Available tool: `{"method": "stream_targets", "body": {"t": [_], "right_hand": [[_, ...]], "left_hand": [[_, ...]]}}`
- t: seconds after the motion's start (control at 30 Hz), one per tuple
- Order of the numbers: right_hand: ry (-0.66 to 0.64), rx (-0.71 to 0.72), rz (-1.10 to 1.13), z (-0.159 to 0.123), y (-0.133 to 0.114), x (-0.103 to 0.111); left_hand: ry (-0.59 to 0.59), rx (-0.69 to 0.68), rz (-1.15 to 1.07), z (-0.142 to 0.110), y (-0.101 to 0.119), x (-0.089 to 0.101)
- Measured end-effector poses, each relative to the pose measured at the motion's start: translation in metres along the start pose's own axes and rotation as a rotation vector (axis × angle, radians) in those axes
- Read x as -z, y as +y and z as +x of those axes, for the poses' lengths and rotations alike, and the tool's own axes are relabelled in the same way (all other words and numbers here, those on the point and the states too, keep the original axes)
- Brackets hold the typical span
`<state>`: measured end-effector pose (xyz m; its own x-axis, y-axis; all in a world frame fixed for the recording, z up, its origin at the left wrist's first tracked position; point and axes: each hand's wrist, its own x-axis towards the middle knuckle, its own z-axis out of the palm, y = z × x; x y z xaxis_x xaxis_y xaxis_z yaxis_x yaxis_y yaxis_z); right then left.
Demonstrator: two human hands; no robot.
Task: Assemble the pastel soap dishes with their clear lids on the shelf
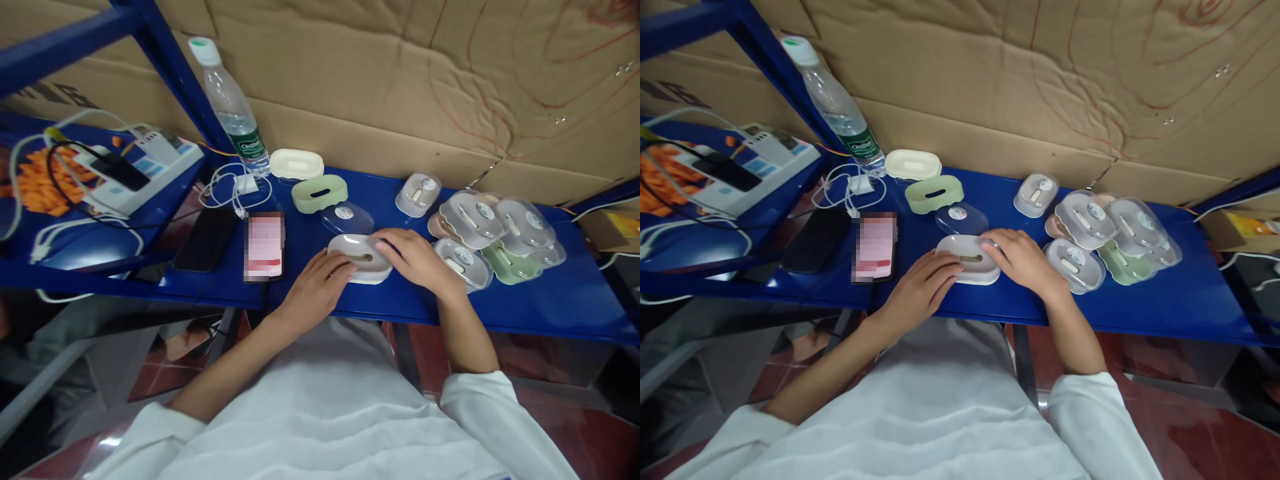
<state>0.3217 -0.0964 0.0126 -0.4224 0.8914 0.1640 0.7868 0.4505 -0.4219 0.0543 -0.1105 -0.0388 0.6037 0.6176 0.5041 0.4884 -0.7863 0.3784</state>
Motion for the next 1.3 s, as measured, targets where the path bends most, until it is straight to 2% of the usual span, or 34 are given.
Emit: {"method": "stream_targets", "body": {"t": [0.23,0.33,0.53,0.67,0.8,0.87,0.97,1.03,1.13,1.3], "right_hand": [[-0.257,-0.008,-0.026,-0.009,0.005,-0.007],[-0.295,-0.016,-0.018,-0.012,0.004,-0.013],[-0.243,0.012,-0.085,-0.009,-0.005,-0.034],[-0.207,0.072,-0.121,-0.003,-0.008,-0.049],[-0.178,0.113,-0.116,0.001,-0.007,-0.052],[-0.151,0.134,-0.106,0.003,-0.007,-0.049],[-0.092,0.136,-0.096,0.008,-0.006,-0.043],[-0.042,0.106,-0.108,0.011,-0.004,-0.040],[0.033,0.036,-0.145,0.014,0.000,-0.036],[0.125,-0.045,-0.159,0.013,0.003,-0.032]], "left_hand": [[-0.093,0.010,0.013,-0.007,-0.010,-0.007],[-0.099,-0.018,0.059,-0.009,-0.010,-0.008],[-0.120,0.001,0.135,-0.011,-0.013,-0.004],[-0.096,0.014,0.120,-0.008,-0.026,0.016],[-0.044,0.109,0.178,0.025,-0.057,0.046],[-0.060,0.177,0.213,0.050,-0.079,0.052],[-0.166,0.286,0.331,0.082,-0.112,0.047],[-0.231,0.317,0.309,0.095,-0.126,0.039],[-0.233,0.301,0.245,0.099,-0.127,0.034],[-0.035,0.167,0.119,0.078,-0.106,0.046]]}}
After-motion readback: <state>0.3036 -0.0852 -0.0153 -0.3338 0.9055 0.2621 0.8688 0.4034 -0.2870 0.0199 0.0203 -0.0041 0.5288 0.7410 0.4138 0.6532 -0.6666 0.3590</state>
